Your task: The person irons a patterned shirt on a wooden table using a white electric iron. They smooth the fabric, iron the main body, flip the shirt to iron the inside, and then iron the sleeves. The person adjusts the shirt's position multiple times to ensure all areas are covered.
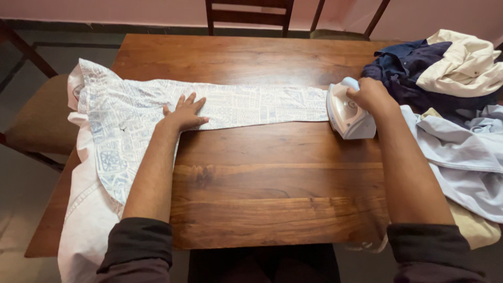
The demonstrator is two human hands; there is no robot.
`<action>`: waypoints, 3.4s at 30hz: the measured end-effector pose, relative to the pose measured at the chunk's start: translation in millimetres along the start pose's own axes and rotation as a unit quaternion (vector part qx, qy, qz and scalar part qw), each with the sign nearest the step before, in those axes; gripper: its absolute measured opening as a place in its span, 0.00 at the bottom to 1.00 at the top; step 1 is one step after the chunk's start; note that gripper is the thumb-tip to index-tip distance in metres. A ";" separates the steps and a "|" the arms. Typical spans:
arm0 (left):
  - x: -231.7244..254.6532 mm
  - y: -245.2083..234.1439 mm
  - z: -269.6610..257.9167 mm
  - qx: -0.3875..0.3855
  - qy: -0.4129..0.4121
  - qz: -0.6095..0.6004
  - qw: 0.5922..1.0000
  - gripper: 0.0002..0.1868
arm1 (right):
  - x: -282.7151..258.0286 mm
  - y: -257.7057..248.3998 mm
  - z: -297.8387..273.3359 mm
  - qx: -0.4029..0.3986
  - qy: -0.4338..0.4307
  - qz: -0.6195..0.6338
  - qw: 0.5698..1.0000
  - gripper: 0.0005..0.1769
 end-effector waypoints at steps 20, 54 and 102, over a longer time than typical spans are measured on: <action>-7.6 7.7 8.1 0.000 0.002 0.005 1.000 0.46 | -0.8 -9.3 -40.6 -0.009 -0.002 0.001 1.000 0.26; -1.2 2.6 -0.8 -0.001 0.001 -0.009 1.000 0.47 | -6.5 -0.9 11.9 0.004 0.005 -0.003 1.000 0.28; 1.8 -4.5 -3.9 0.026 0.011 -0.015 1.000 0.50 | -2.2 -56.7 -36.8 0.213 -0.107 0.142 0.961 0.21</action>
Point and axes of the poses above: each hand's wrist, its own z-axis towards the middle knuckle, its own y-axis out of the palm, x = y × z, the point moved 9 cm from there along z, towards the middle knuckle, and after that the axes turned 8 degrees about y, right-handed, at the moved point
